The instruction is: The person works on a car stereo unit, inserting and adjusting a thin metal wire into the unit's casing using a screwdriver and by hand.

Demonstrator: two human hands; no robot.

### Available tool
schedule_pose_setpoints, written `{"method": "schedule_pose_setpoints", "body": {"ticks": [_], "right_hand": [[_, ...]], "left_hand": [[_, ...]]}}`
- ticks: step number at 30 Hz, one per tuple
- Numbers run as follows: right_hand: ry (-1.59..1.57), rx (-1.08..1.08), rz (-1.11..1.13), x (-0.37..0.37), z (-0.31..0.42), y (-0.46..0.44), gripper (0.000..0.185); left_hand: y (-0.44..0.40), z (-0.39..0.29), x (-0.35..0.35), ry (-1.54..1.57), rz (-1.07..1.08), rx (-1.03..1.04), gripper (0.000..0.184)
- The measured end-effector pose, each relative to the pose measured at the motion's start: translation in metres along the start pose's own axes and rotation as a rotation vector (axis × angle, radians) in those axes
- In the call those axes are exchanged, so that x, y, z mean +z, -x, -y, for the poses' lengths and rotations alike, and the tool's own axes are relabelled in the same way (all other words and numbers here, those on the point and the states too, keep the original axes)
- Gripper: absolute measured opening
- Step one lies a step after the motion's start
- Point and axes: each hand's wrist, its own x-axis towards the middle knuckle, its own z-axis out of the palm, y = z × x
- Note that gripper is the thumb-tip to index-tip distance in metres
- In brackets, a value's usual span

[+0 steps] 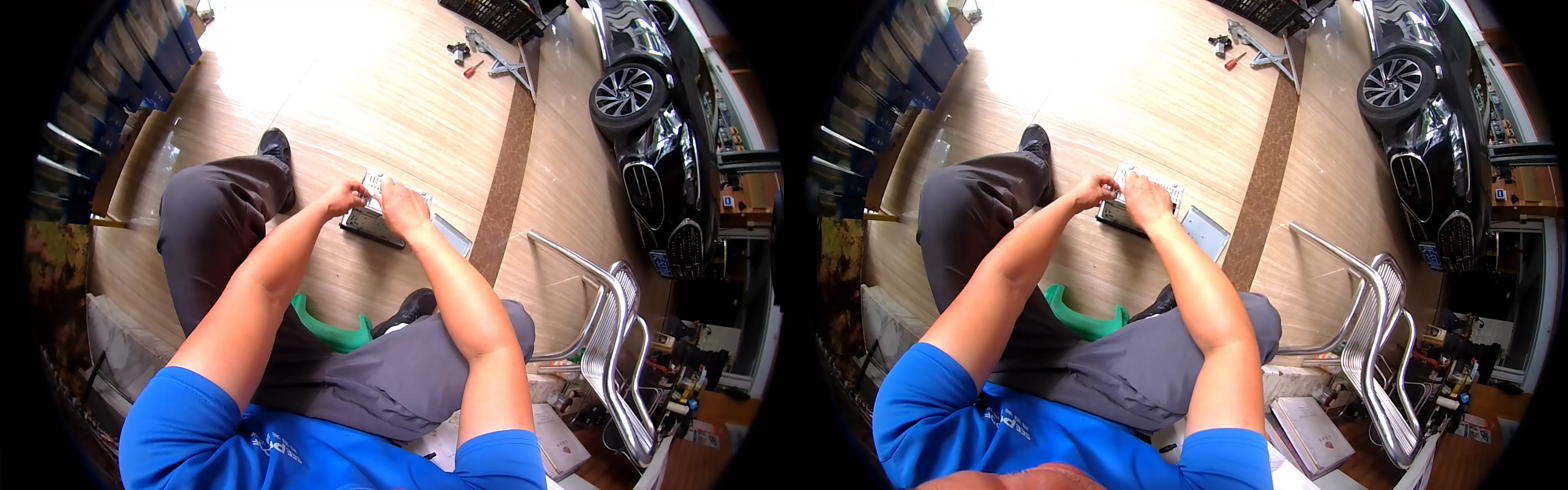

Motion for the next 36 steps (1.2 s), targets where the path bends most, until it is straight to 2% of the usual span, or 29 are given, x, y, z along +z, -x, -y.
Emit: {"method": "schedule_pose_setpoints", "body": {"ticks": [7,10,28,31,36], "right_hand": [[-0.013,-0.005,-0.098,0.007,-0.001,0.002,0.029],[0.018,0.025,-0.012,0.006,-0.002,-0.001,0.028],[0.062,0.084,-0.084,0.001,0.000,0.000,0.027],[0.014,0.037,-0.127,-0.005,0.003,0.003,0.023],[-0.016,0.054,-0.084,0.001,0.000,0.001,0.026]], "left_hand": [[-0.003,0.004,0.001,0.016,-0.003,0.008,0.022],[-0.002,0.003,0.001,0.013,0.000,0.018,0.023],[-0.009,0.013,0.003,-0.036,-0.031,0.097,0.016],[-0.007,0.010,0.003,-0.018,-0.031,0.087,0.016],[-0.007,0.010,0.003,-0.020,-0.022,0.094,0.015]]}}
